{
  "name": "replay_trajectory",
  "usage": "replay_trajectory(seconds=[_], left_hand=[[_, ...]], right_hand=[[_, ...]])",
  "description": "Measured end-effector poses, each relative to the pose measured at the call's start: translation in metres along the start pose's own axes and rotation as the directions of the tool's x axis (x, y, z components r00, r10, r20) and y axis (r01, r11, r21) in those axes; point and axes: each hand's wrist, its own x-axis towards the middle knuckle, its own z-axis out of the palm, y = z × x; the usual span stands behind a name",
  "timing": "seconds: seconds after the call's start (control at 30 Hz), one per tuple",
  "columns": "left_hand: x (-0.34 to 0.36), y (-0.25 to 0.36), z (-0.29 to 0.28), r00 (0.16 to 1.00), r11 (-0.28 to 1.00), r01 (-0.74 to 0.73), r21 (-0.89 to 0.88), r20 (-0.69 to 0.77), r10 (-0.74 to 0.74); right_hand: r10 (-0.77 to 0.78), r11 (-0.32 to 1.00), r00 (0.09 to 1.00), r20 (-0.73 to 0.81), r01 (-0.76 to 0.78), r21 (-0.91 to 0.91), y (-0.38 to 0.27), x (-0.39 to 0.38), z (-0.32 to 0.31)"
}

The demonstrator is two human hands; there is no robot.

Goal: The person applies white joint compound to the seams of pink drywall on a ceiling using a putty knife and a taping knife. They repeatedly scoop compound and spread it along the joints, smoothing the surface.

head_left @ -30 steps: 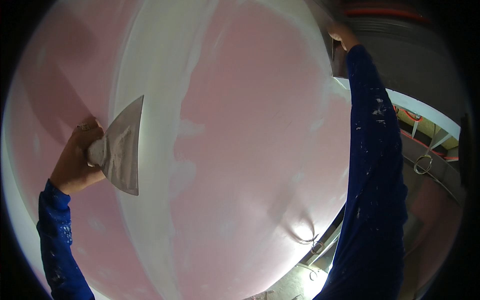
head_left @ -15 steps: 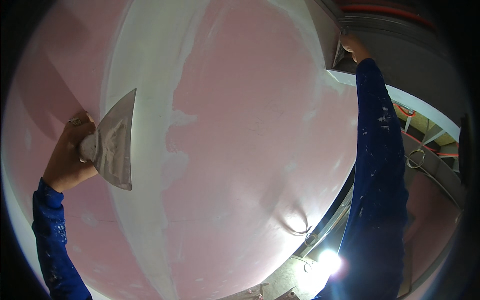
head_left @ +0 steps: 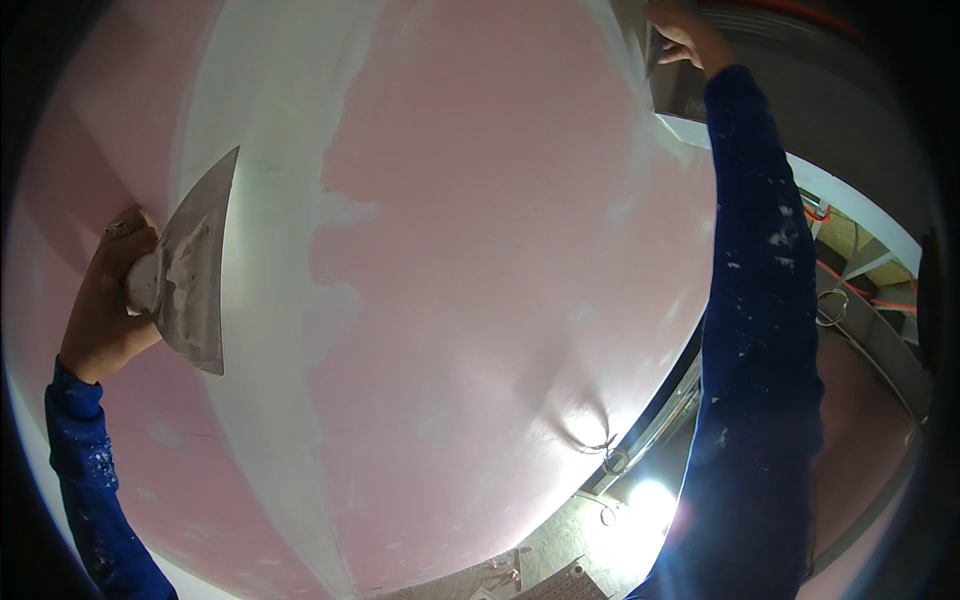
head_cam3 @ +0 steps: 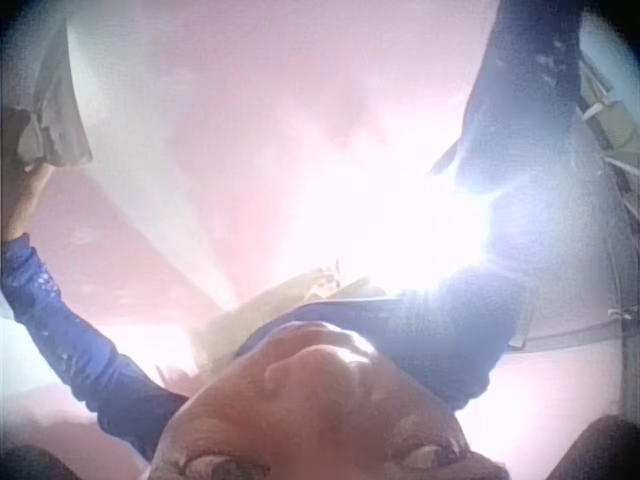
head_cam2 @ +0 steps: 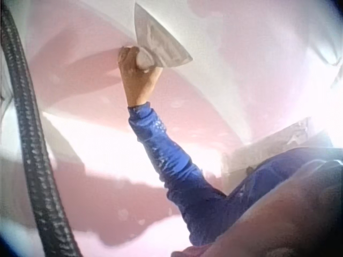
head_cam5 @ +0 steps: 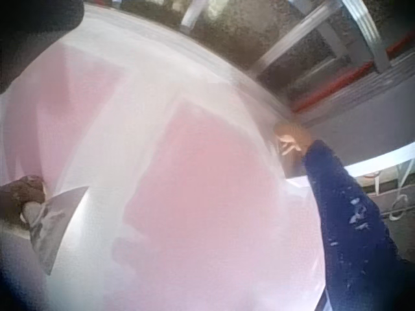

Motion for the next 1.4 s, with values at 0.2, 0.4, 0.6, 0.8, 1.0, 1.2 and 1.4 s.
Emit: replay_trajectory(seconds=[0.2, 0.4, 0.6, 0.8, 1.0, 1.2, 1.4], left_hand=[[-0.005, -0.004, 0.005, 0.998, 1.000, -0.003, -0.008, -0.057, 0.003], [-0.004, -0.005, 0.003, 0.999, 0.999, -0.007, 0.049, -0.051, 0.010], [-0.005, -0.008, 0.001, 0.998, 0.990, -0.033, 0.139, -0.043, 0.039], [-0.008, -0.005, 0.004, 0.994, 0.994, -0.005, 0.107, -0.106, 0.016], [-0.002, -0.003, 0.002, 0.996, 0.996, -0.054, 0.076, -0.061, 0.058], [0.000, -0.001, 0.004, 0.994, 0.996, -0.074, 0.044, -0.073, 0.077], [-0.007, -0.004, 0.004, 0.995, 0.998, -0.013, 0.068, -0.094, 0.020]], right_hand=[[0.116, 0.987, 0.989, -0.095, -0.104, 0.119, 0.078, 0.005, -0.058], [0.079, 0.995, 0.995, -0.054, -0.082, -0.062, 0.122, 0.054, -0.037], [0.065, 0.994, 0.997, -0.035, -0.061, 0.089, 0.113, 0.062, -0.004], [-0.038, 0.974, 0.998, -0.048, 0.048, 0.220, 0.091, 0.060, -0.008], [0.176, 0.980, 0.982, -0.065, -0.181, -0.078, 0.134, 0.083, -0.036], [0.169, 0.985, 0.985, 0.025, -0.170, 0.022, 0.126, 0.075, -0.008], [0.098, 0.976, 0.994, -0.057, -0.085, 0.203, 0.072, 0.053, 0.019]])
